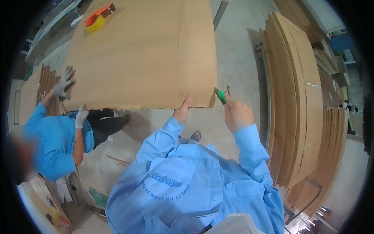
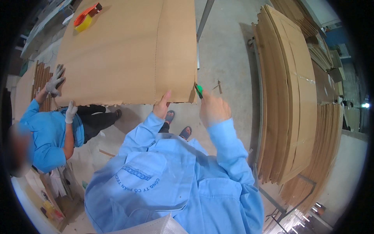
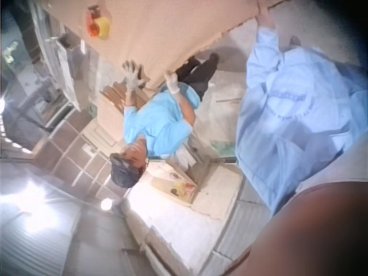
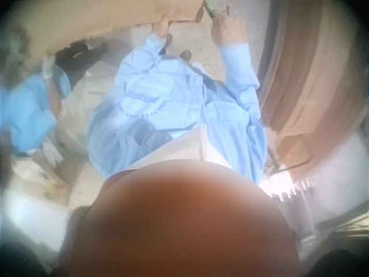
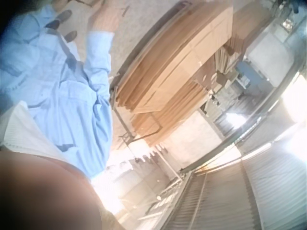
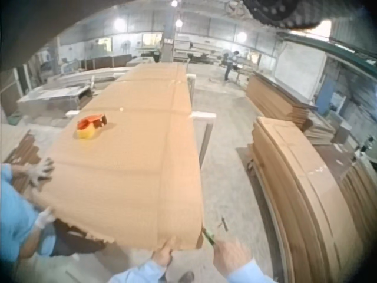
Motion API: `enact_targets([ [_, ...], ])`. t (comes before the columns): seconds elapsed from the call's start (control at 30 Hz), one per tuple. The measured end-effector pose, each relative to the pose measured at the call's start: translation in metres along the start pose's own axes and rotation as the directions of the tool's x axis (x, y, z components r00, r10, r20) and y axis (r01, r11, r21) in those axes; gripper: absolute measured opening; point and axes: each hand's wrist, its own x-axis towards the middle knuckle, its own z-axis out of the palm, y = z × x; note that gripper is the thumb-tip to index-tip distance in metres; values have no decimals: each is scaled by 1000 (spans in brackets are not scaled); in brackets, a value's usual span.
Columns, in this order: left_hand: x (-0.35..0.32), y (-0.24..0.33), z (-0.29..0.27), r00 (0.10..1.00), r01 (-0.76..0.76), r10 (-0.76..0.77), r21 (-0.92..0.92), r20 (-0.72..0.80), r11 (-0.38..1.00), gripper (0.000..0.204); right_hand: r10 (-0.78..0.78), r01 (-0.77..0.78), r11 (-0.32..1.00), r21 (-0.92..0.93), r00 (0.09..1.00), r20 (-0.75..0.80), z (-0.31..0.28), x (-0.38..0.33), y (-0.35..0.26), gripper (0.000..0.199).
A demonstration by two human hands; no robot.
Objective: The person folds a large corrugated cardboard sheet on a table, trims edges with a utility knife, and seals seams with packing tape. They then write identification codes on the finished box with a marker.
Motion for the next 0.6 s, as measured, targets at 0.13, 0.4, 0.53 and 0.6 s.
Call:
enact_targets([
  [0.13,-4,16,8,997,58,-63,-112,-41,992,40,-159,138,987,80,876,455,13,-53,34,35],
  [0.4,-22,1,-8,994,-9,-64,-657,-87,754,26,126,-211,505,837,977,171,-31,-92,139,27],
  [0.53,32,-24,-7,997,38,30,-833,66,552,25,51,-85,389,917,996,71,17,-60,144,28],
  [0.6,68,-22,-14,998,-30,-35,-891,-51,452,25,172,-129,337,933,982,74,43,-39,131,25],
])
